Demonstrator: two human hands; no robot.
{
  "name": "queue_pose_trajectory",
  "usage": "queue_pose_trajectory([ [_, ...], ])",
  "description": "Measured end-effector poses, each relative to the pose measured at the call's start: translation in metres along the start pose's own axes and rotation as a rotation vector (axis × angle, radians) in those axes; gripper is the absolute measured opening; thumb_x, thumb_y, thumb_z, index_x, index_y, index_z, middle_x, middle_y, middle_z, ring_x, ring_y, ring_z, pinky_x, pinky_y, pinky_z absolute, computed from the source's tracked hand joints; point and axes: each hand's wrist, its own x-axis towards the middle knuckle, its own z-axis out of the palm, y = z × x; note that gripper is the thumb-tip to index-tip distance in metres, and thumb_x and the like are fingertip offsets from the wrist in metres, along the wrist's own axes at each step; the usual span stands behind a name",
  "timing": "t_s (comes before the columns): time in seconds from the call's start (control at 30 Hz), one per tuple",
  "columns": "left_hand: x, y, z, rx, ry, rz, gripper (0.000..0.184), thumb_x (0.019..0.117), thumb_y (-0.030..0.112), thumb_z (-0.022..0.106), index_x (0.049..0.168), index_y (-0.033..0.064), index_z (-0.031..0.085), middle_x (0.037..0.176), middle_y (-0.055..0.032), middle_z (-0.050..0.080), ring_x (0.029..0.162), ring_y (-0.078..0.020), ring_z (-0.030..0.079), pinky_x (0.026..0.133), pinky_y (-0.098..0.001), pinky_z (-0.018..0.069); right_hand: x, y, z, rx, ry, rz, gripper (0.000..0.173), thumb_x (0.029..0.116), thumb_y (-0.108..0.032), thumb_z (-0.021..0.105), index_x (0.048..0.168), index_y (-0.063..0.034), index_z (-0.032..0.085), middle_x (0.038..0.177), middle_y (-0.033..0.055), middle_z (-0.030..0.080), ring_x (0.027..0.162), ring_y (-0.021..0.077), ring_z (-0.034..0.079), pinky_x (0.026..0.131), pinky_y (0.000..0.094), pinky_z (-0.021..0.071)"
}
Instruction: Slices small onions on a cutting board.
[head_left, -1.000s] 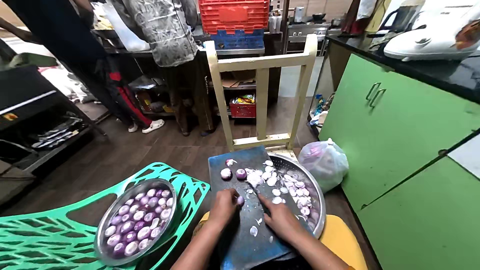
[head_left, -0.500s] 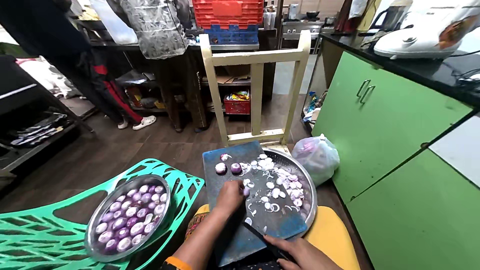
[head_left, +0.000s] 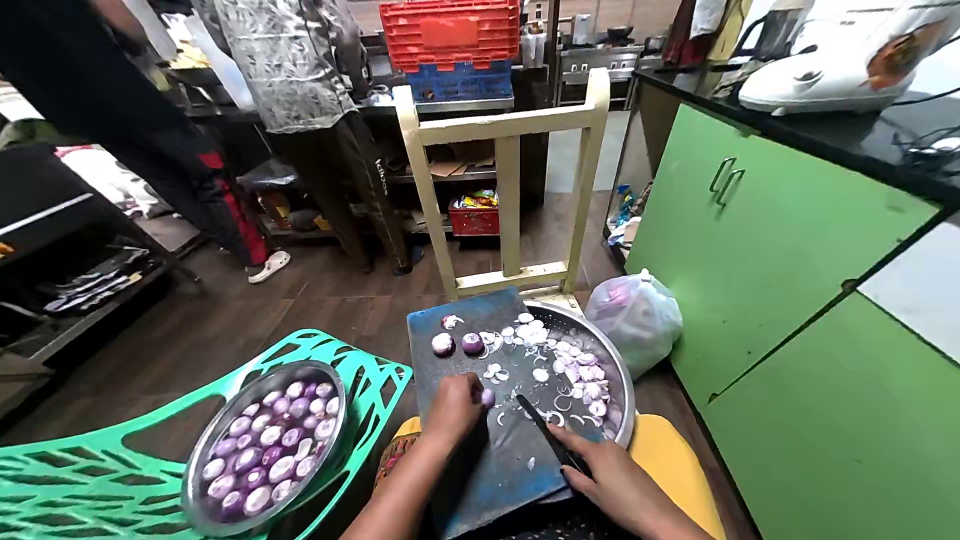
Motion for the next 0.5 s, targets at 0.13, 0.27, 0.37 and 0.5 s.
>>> queue_pose_trajectory([
  [0.13, 0.0, 0.005, 0.007, 0.002, -0.007, 0.028, 0.029, 0.0966, 0.03, 0.073, 0.11, 0.0049, 0.075, 0.105, -0.0127, 0.075, 0.102, -0.028, 0.072, 0.097, -0.0516, 0.0566, 0.015, 0.01, -0.005, -0.043, 0.16, 0.176, 0.061, 0.1008, -0.026, 0.058, 0.159, -0.032, 0.042, 0.103, 0.018, 0.074, 0.096, 0.0374, 0.072, 0.089, 0.0578, 0.0555],
  [0.27, 0.007, 0.015, 0.016, -0.016, -0.021, 0.099, 0.03, 0.0971, 0.032, 0.072, 0.113, 0.0062, 0.075, 0.108, -0.012, 0.075, 0.104, -0.0267, 0.071, 0.099, -0.0488, 0.0563, 0.013, 0.002, -0.01, -0.074, 0.189, 0.173, 0.068, 0.0968, -0.024, 0.059, 0.161, -0.0295, 0.038, 0.094, 0.0177, 0.073, 0.087, 0.0379, 0.072, 0.081, 0.059, 0.0567],
  [0.37, 0.013, 0.029, 0.027, -0.014, 0.002, 0.15, 0.026, 0.0983, 0.028, 0.07, 0.112, 0.0058, 0.075, 0.109, -0.0137, 0.073, 0.105, -0.0278, 0.07, 0.099, -0.0484, 0.0558, 0.014, -0.015, -0.001, -0.112, 0.03, 0.124, 0.074, 0.0937, -0.021, 0.061, 0.162, -0.0307, 0.036, 0.103, 0.0189, 0.073, 0.096, 0.0399, 0.071, 0.086, 0.0612, 0.056],
  [0.5, 0.015, 0.048, 0.026, 0.115, -0.038, 0.122, 0.025, 0.1017, 0.025, 0.064, 0.106, 0.0035, 0.075, 0.114, -0.0169, 0.07, 0.111, -0.0317, 0.068, 0.1, -0.0493, 0.0556, 0.024, -0.032, 0.004, -0.144, 0.013, 0.052, 0.073, 0.0954, -0.018, 0.057, 0.163, -0.0265, 0.033, 0.098, 0.019, 0.073, 0.094, 0.0396, 0.072, 0.083, 0.0594, 0.0567],
])
